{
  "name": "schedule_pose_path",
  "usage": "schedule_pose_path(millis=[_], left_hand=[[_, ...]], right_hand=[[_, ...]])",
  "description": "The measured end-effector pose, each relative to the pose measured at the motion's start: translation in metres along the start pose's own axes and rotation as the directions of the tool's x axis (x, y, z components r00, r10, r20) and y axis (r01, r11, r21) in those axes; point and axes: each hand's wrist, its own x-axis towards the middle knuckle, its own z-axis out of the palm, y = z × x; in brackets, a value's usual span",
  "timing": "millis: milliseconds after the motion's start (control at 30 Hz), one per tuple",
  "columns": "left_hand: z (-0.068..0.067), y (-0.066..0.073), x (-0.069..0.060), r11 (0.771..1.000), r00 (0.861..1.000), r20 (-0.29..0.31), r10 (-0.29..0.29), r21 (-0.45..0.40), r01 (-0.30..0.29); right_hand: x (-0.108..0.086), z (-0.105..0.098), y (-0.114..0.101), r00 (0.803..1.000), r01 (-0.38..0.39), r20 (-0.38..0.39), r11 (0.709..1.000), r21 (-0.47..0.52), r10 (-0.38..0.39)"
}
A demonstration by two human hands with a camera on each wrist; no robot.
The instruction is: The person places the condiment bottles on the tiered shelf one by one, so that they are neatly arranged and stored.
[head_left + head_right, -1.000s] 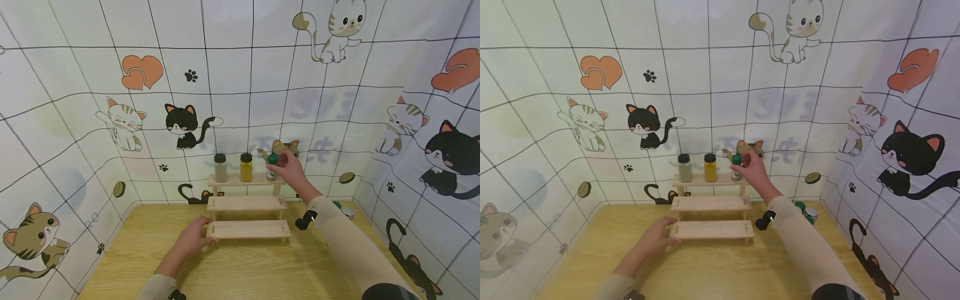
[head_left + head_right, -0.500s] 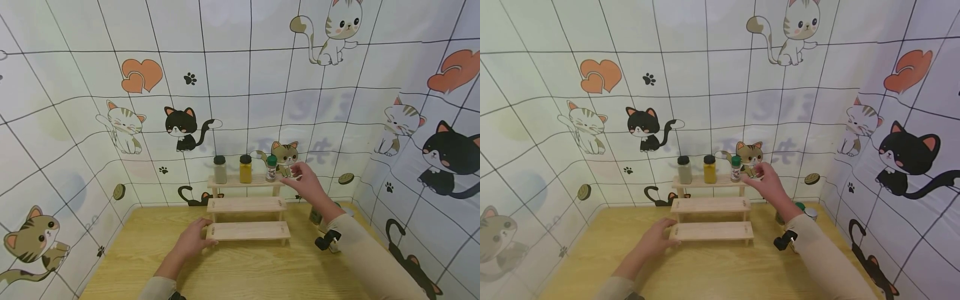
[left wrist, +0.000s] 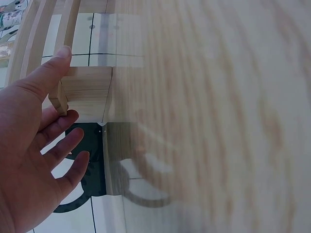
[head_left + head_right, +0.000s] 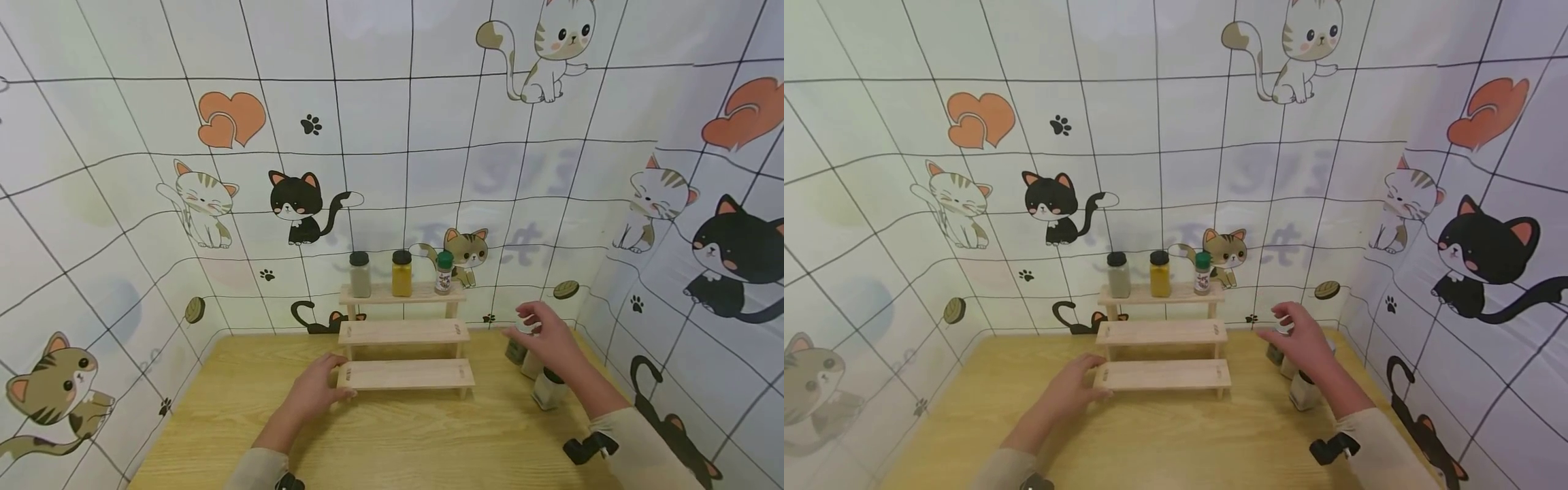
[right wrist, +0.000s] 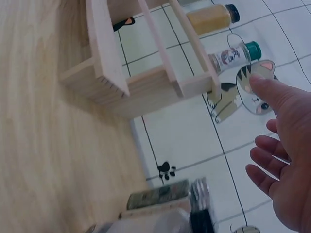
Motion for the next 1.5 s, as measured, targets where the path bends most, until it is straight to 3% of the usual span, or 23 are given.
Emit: schedule_pose_path(millis=[267, 367, 533, 833, 1000, 1267, 1500], left_hand=[[0.001, -0.003, 0.001, 1.000, 1.000, 0.004, -0.003, 0.001, 0.003], [0.001, -0.003, 0.000, 1.000, 1.000, 0.007, -0.011, -0.011, 0.011], [-0.001, 0.000, -0.001, 1.000, 1.000, 0.009, -0.013, -0.017, 0.013], [-0.003, 0.003, -0.002, 1.000, 1.000, 0.011, -0.011, -0.022, 0.011], [-0.003, 0.002, -0.002, 1.000, 1.000, 0.010, -0.011, -0.024, 0.011], [-0.004, 0.002, 0.001, 1.000, 1.000, 0.006, -0.007, -0.018, 0.007], [-0.005, 0.002, -0.002, 1.000, 1.000, 0.008, 0.003, -0.024, -0.002]], right_hand=[[-0.046, -0.013, 0.024, 1.000, 0.015, -0.008, 0.997, -0.079, -0.015], [-0.058, -0.015, 0.035, 0.997, 0.068, -0.037, 0.990, -0.124, -0.073], [-0.073, -0.015, 0.053, 0.974, 0.198, -0.065, 0.959, -0.201, -0.215], [-0.082, -0.009, 0.072, 0.961, 0.259, -0.027, 0.934, -0.245, -0.274], [-0.083, -0.010, 0.074, 0.973, 0.227, 0.002, 0.954, -0.198, -0.231], [-0.081, -0.011, 0.067, 0.986, 0.169, 0.039, 0.972, -0.162, -0.165], [-0.076, 0.003, 0.050, 0.983, 0.182, 0.030, 0.969, -0.167, -0.179]])
